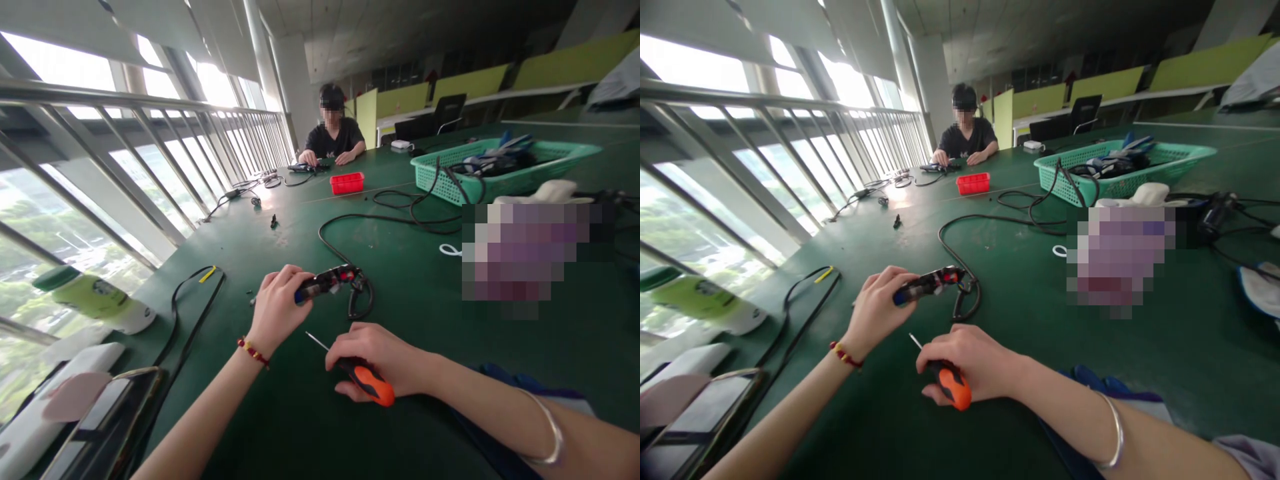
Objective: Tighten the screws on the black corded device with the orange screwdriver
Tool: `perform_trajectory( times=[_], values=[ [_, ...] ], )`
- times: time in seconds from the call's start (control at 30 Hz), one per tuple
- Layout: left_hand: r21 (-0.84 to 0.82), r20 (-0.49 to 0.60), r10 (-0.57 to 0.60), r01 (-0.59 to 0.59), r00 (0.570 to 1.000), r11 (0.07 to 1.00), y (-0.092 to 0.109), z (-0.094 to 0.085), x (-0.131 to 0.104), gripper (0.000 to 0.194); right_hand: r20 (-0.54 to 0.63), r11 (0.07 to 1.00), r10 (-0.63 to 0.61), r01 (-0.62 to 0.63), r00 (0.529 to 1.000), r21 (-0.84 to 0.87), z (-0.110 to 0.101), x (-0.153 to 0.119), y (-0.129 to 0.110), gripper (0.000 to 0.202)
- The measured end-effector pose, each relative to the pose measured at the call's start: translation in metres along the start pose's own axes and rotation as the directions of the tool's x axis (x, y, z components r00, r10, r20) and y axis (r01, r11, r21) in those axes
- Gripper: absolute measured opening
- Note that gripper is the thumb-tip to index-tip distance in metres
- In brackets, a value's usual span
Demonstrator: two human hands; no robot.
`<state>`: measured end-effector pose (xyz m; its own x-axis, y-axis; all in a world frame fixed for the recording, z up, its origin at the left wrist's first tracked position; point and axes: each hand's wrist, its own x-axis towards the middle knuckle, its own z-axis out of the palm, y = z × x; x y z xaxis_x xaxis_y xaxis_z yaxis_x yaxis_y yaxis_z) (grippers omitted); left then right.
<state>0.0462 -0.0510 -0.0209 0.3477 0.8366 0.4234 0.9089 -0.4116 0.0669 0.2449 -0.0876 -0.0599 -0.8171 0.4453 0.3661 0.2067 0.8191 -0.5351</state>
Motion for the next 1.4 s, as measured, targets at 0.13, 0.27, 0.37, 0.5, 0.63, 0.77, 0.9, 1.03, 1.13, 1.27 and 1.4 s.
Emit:
perform_trajectory(
  times=[0.13, 0.27, 0.37, 0.5, 0.63, 0.77, 0.9, 1.03, 1.13, 1.27, 1.4],
  values=[
    [-0.039, 0.060, 0.070, -0.068, 0.996, 0.997, 0.015, 0.011, 0.026, 0.034, 0.000, 1.000, -0.005, 0.005, 1.000, 0.005, -0.001, 0.000, 0.000, 0.020],
    [-0.064, 0.096, -0.035, 0.041, 0.995, 0.997, -0.010, 0.028, 0.038, 0.030, 0.010, 1.000, -0.004, 0.004, 1.000, 0.002, -0.001, 0.000, 0.001, 0.019],
    [-0.036, 0.039, -0.171, 0.172, 0.985, 0.984, -0.041, 0.029, 0.032, 0.032, 0.026, 1.000, 0.001, -0.001, 1.000, 0.014, -0.002, 0.000, 0.000, 0.019],
    [0.157, -0.030, -0.244, 0.246, 0.969, 0.957, -0.079, 0.015, 0.001, 0.040, 0.040, 0.999, 0.022, -0.024, 0.999, 0.042, -0.003, 0.001, -0.001, 0.018],
    [0.209, -0.021, -0.391, 0.387, 0.920, 0.898, -0.104, 0.006, -0.033, 0.041, 0.050, 0.996, 0.049, -0.052, 0.998, 0.068, -0.003, 0.001, -0.001, 0.017],
    [0.177, -0.002, -0.352, 0.346, 0.936, 0.921, -0.105, 0.012, -0.042, 0.037, 0.062, 0.993, 0.066, -0.071, 0.996, 0.089, -0.002, 0.001, -0.001, 0.016],
    [0.124, 0.058, -0.279, 0.270, 0.959, 0.955, -0.081, 0.018, -0.033, 0.036, 0.064, 0.992, 0.082, -0.087, 0.995, 0.095, -0.002, 0.001, -0.001, 0.017],
    [0.042, 0.136, -0.120, 0.116, 0.983, 0.992, -0.039, 0.021, -0.033, 0.030, 0.075, 0.992, 0.078, -0.085, 0.994, 0.089, -0.003, 0.001, -0.001, 0.017],
    [0.013, 0.188, 0.075, -0.078, 0.979, 0.997, -0.011, 0.023, -0.037, 0.030, 0.061, 0.994, 0.072, -0.076, 0.996, 0.074, -0.002, 0.000, 0.000, 0.017],
    [-0.030, 0.160, 0.165, -0.162, 0.973, 0.986, -0.005, 0.026, -0.037, 0.029, 0.043, 0.996, 0.065, -0.068, 0.997, 0.056, 0.001, 0.000, 0.001, 0.018],
    [0.009, 0.116, 0.163, -0.165, 0.980, 0.986, -0.013, 0.028, -0.035, 0.029, -0.184, 0.998, -0.031, 0.040, 0.982, 0.047, 0.001, -0.001, 0.000, 0.011]
  ],
)
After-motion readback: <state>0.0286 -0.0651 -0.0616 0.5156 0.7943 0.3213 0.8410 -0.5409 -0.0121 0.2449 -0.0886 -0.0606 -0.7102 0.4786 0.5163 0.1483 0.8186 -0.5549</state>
